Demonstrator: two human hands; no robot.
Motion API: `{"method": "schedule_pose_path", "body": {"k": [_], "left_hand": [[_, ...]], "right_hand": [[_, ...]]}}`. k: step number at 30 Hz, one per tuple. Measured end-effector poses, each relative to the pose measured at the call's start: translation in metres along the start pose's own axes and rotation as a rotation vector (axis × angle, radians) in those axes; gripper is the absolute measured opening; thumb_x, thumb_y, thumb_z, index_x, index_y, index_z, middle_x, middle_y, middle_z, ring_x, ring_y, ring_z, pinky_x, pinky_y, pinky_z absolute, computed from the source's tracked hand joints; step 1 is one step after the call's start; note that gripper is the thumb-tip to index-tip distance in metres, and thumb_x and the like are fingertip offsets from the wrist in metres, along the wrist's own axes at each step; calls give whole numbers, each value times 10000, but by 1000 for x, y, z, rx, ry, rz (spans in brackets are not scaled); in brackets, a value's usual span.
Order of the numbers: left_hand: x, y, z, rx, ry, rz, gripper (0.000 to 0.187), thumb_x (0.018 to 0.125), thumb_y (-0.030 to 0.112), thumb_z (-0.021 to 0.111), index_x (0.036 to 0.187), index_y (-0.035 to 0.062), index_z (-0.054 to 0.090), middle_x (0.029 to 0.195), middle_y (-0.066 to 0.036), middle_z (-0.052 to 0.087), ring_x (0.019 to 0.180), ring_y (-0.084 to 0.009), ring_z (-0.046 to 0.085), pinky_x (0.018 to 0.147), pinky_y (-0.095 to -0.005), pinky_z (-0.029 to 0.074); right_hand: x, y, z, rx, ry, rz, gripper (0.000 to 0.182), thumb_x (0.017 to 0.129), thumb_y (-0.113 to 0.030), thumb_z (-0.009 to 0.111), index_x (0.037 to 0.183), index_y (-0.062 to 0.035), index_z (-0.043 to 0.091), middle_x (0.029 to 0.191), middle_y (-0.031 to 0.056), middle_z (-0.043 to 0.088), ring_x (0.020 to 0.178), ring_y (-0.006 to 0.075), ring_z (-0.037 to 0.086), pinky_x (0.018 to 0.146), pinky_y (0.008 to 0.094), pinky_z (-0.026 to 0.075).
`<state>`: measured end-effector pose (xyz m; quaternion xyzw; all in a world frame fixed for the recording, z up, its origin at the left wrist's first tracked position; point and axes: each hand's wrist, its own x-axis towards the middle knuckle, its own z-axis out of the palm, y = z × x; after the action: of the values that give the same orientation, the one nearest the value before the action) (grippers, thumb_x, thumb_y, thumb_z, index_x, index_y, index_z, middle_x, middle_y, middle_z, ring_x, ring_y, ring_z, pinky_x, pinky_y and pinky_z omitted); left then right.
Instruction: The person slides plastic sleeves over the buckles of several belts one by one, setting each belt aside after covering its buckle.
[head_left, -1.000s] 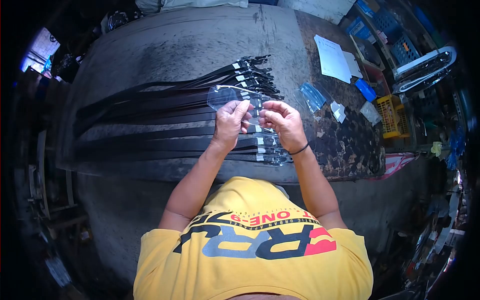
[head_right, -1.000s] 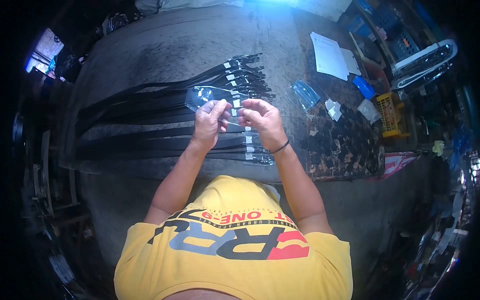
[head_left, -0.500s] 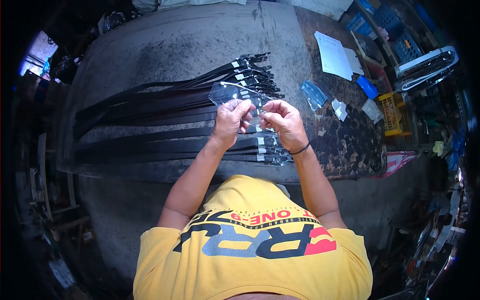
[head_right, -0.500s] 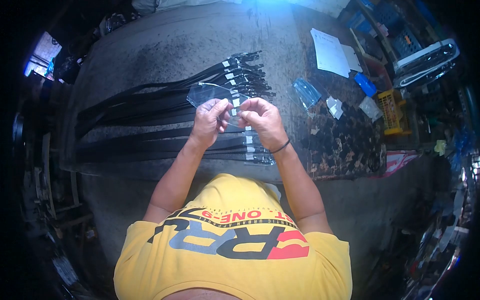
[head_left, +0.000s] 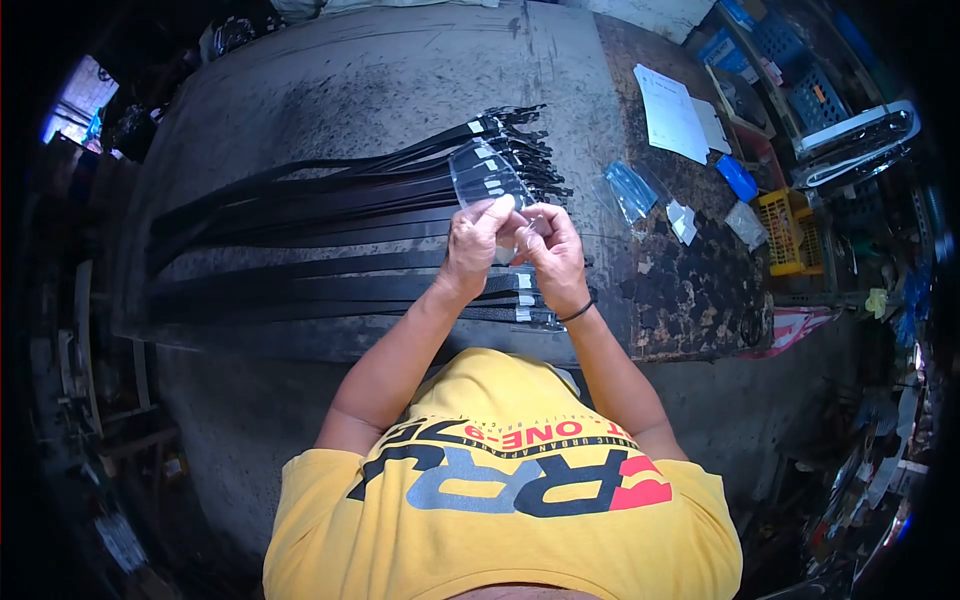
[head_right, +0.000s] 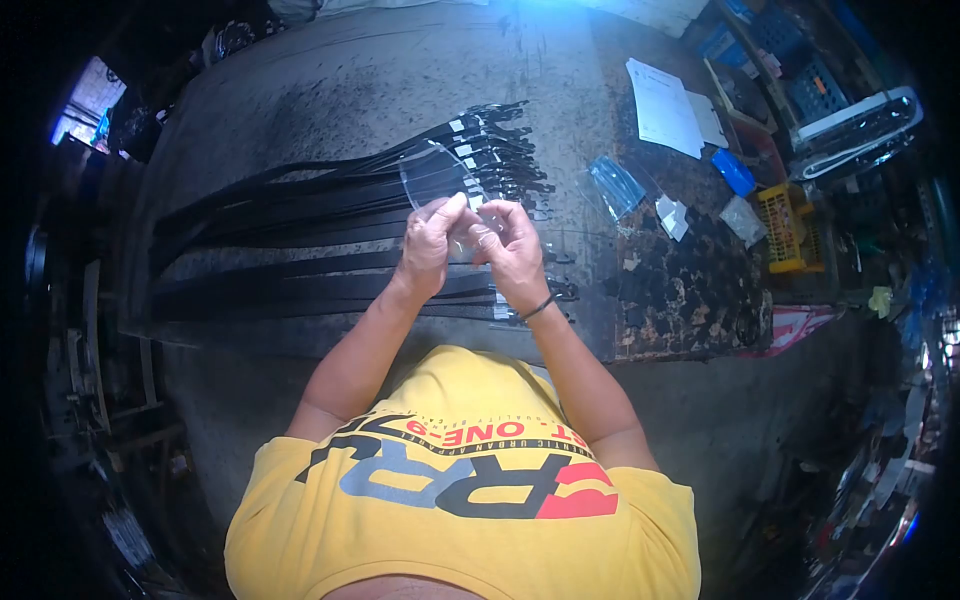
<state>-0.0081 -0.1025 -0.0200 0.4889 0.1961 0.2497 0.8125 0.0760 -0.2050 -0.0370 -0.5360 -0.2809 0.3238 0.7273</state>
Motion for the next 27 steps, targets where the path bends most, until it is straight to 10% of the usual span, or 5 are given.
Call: {"method": "schedule_pose_path", "body": {"k": [4, 6, 10, 16, 27], "left_hand": [[-3, -16, 3, 130, 24, 33, 283, 928, 260, 527, 806, 22, 621, 688, -21, 589, 654, -100, 563, 592, -251, 457], [-12, -29, 5, 57, -53, 84, 287, 910, 271, 562, 1051, 21, 558, 872, -32, 581, 787, -100, 561, 700, -238, 463], [-25, -59, 2, 195, -226, 165, 789, 798, 197, 705, 1410, 48, 231, 1280, -97, 437, 1175, -175, 441, 987, -314, 374], [-29, -77, 8, 219, -164, 273, 526, 905, 80, 457, 1395, 0, 281, 1296, -161, 483, 1204, -221, 470, 1021, -326, 350], [-28, -80, 7, 363, 8, 210, 339, 946, 72, 443, 1269, -32, 451, 1127, -144, 612, 1034, -183, 595, 901, -287, 462]], "right_hand": [[0, 2, -6, -63, -10, -73, 145, 873, -81, 608, 994, -38, 543, 858, 40, 608, 716, 97, 589, 582, 243, 502], [-1, 1, -10, 191, 49, 20, 73, 892, -84, 583, 921, -62, 519, 757, 33, 586, 633, 95, 563, 549, 239, 486], [-11, 11, -10, 425, 123, 198, 154, 951, -208, 505, 883, -70, 494, 630, 1, 465, 514, 103, 454, 480, 259, 420], [-22, 40, -5, 26, 272, 62, 347, 986, -341, 421, 799, -78, 547, 708, -27, 518, 633, 56, 455, 580, 218, 391], [-38, 62, 3, -303, 307, 36, 375, 989, -317, 376, 1069, -5, 568, 872, 65, 617, 769, 139, 569, 689, 292, 463]]}}
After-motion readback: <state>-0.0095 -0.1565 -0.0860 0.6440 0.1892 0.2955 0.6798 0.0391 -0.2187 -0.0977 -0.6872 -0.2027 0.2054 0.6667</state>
